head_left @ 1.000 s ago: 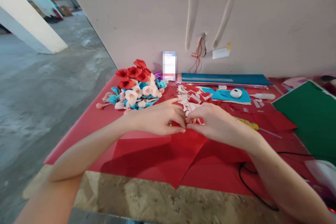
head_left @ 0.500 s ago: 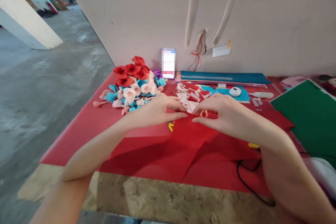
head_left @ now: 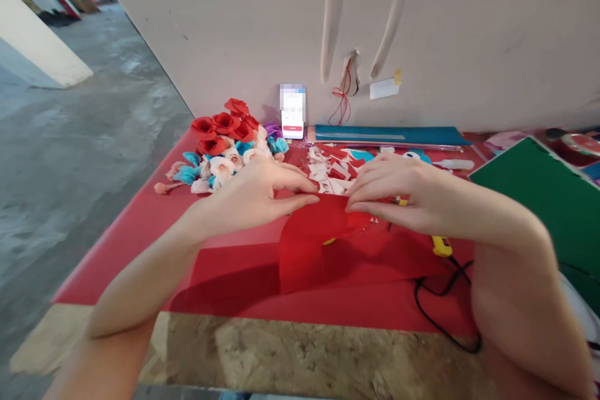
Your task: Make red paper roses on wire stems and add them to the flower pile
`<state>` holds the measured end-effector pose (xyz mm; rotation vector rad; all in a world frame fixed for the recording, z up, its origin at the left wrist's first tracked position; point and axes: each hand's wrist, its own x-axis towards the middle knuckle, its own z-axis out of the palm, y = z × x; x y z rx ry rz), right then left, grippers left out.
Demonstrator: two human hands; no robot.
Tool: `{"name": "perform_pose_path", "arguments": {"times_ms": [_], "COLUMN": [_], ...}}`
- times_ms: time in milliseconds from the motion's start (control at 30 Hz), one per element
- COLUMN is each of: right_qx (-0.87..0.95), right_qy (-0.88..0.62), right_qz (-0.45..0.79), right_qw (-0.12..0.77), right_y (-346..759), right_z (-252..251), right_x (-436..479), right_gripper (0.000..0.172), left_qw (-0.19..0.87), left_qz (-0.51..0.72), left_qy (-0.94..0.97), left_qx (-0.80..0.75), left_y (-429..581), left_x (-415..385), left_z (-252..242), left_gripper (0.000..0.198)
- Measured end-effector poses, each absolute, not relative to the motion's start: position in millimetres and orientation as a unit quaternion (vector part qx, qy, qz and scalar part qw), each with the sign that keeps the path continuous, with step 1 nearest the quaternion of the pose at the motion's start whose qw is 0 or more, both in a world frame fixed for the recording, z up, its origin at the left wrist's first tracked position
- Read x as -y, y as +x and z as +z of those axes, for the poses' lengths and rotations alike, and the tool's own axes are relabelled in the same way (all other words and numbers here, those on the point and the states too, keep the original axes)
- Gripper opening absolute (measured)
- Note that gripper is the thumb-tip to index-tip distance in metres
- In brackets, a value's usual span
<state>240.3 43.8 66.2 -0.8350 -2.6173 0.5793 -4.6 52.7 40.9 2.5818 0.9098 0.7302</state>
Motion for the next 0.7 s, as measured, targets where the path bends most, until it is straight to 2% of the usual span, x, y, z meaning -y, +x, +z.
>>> {"name": "perform_pose_path", "arguments": {"times_ms": [100,233,300,333,400,533,567,700], "right_qx": [0.914,0.883,0.884,0.887,0.882,0.835,0.823,0.78], "right_qy": [-0.329,-0.394,-0.38,-0.369,-0.361,-0.415,-0.43,-0.476], "right_qz": [0.207,0.147,0.149,0.16,0.185,0.192,0.186,0.208], "right_qw": [0.117,0.208,0.226,0.226,0.237,0.308,0.321,0.35], "right_y": [261,260,249,243,234,236,238,250], "right_z": [66,61,58,56,54,56,56,55], "right_x": [-46,-40,-33,-31,-27,-26,-27,-29], "right_gripper": [0.02,0.024,0.029,0.024,0.013,0.011,0.01,0.015], "left_qw": [0.121,0.12,0.138,0.158,0.24,0.488,0.528,0.601], "left_qz": [0.275,0.304,0.302,0.304,0.317,0.303,0.283,0.246], "left_qy": [0.9,0.893,0.892,0.888,0.865,0.77,0.75,0.679], "left_qx": [-0.316,-0.31,-0.306,-0.305,-0.306,-0.277,-0.279,-0.341], "left_y": [-13,-13,-10,-8,-5,5,8,25], "left_x": [-51,-47,-45,-44,-44,-42,-40,-26], "left_z": [43,43,42,41,36,12,3,-31], "left_gripper": [0.015,0.015,0.014,0.013,0.01,0.052,0.054,0.037]}}
